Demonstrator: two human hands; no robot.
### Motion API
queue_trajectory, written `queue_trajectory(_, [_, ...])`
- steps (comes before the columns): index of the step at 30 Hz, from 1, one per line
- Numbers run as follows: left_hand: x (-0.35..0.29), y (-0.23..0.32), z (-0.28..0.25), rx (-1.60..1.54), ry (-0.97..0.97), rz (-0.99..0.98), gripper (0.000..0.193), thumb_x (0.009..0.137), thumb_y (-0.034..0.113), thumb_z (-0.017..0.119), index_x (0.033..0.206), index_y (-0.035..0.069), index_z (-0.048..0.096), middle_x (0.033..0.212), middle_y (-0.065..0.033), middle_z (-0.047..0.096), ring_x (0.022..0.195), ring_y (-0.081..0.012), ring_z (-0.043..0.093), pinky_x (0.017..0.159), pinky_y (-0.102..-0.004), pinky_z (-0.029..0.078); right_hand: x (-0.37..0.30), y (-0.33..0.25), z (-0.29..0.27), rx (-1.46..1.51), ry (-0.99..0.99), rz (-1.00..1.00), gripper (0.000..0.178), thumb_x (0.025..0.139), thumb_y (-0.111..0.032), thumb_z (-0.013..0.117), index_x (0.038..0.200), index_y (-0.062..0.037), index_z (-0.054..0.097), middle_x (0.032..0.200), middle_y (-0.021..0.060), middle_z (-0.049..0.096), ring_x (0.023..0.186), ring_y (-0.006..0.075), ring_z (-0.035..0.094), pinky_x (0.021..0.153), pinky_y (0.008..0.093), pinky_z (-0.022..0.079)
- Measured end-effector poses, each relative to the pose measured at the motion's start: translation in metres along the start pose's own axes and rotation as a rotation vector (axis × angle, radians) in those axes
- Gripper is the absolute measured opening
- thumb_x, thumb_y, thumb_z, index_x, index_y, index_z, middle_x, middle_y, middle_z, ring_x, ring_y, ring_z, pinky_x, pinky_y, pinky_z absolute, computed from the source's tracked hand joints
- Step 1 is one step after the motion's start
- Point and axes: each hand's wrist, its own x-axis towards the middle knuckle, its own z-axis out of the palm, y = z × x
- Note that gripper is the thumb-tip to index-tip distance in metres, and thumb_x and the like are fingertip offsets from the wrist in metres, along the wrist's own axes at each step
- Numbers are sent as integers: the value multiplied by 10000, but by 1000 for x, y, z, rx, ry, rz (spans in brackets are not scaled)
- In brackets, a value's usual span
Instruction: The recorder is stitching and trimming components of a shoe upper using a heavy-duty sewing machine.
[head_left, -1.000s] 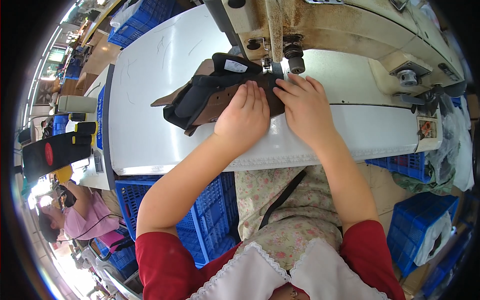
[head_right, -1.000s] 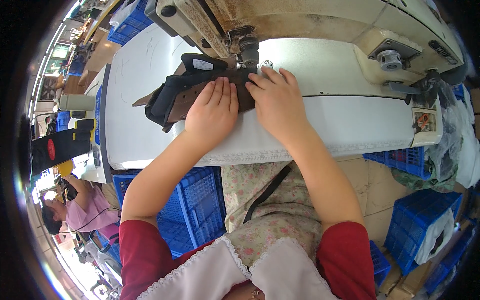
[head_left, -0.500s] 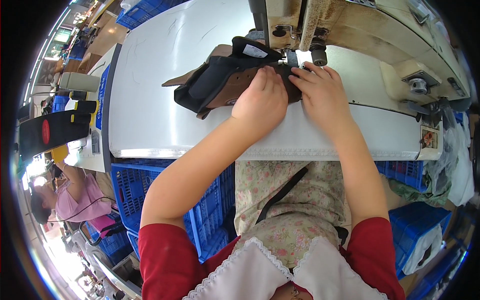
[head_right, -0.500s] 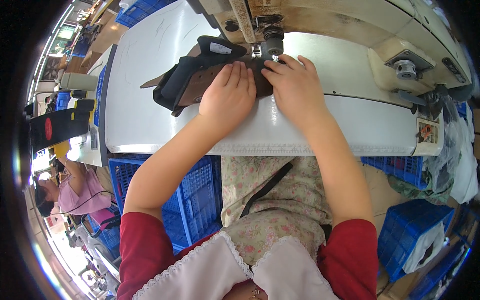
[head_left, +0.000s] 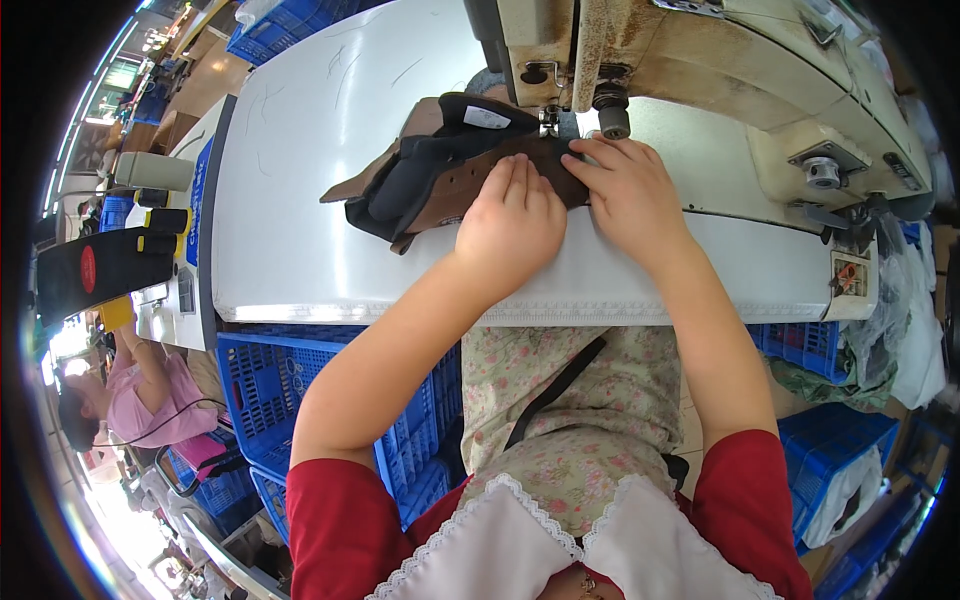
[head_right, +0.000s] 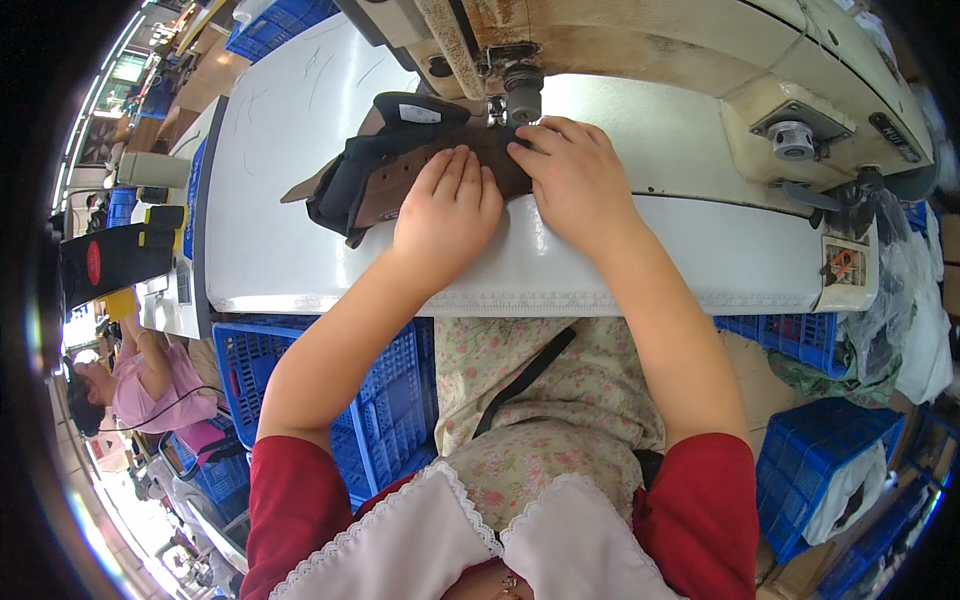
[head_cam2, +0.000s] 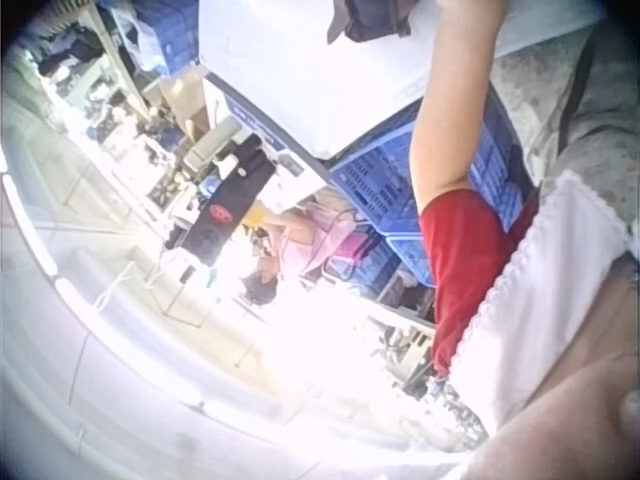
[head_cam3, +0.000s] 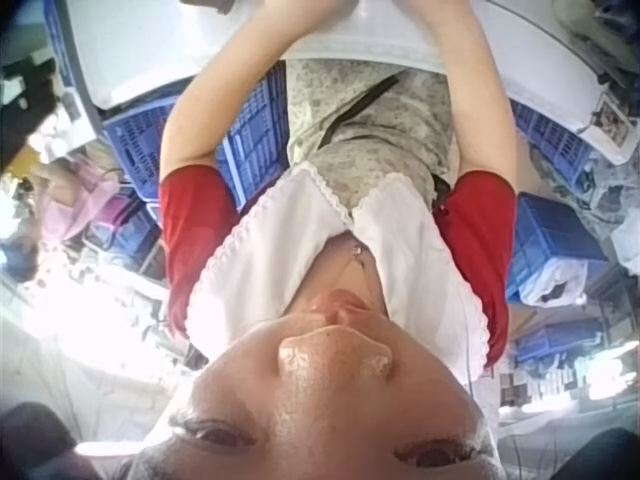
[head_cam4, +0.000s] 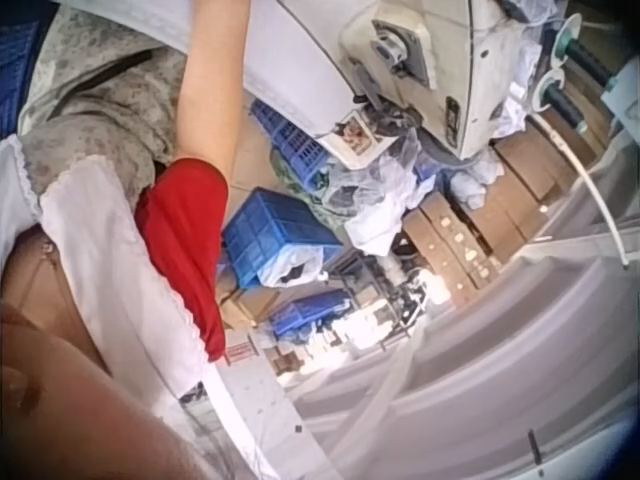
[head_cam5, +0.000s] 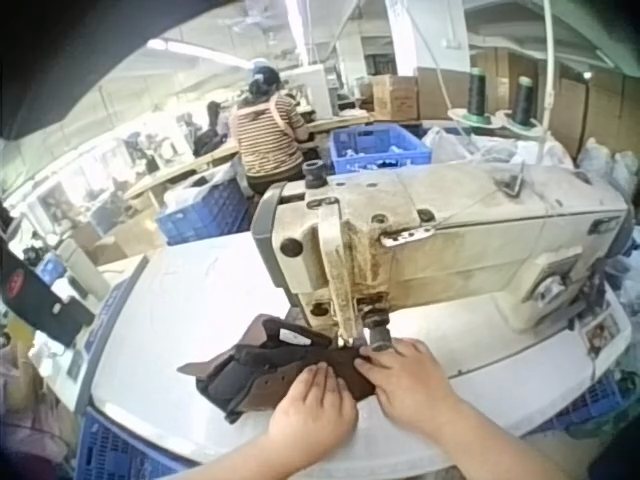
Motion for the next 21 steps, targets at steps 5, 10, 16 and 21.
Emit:
queue_trajectory(5, [-3, -1, 4, -29, 40, 21, 249, 712, 110, 617, 917, -25, 662, 983, -202, 715, 1017, -305, 690, 970, -408, 512, -1, 7, 1, 37, -18, -26, 332, 796, -58, 614, 1102, -104, 735, 1186, 28, 674, 1180, 237, 560, 1026, 398, 409])
queue_trajectory(10, [1, -2, 4, -28, 27, 30, 254, 719, 115, 608, 921, -29, 663, 990, -202, 714, 1022, -295, 687, 981, -397, 503, 1, 10, 0, 15, -30, -29, 342, 794, -61, 617, 1112, -113, 733, 1195, 20, 674, 1182, 236, 559, 1030, 395, 405])
queue_trajectory(16, [7, -6, 5, -16, 2, 24, 277, 718, 129, 594, 933, -29, 669, 1021, -195, 713, 1025, -289, 681, 1007, -393, 485, 4, 14, 3, -1, -51, -13, 371, 792, -54, 611, 1137, -129, 723, 1208, 18, 672, 1183, 234, 557, 1021, 396, 410])
queue_trajectory(21, [11, -10, 4, -11, -51, 45, 309, 718, 127, 599, 960, -45, 682, 1041, -192, 712, 1044, -285, 672, 1043, -419, 457, 9, 30, 10, 79, -31, -26, 382, 787, -19, 588, 1126, -127, 726, 1175, 33, 686, 1168, 242, 565, 994, 404, 433])
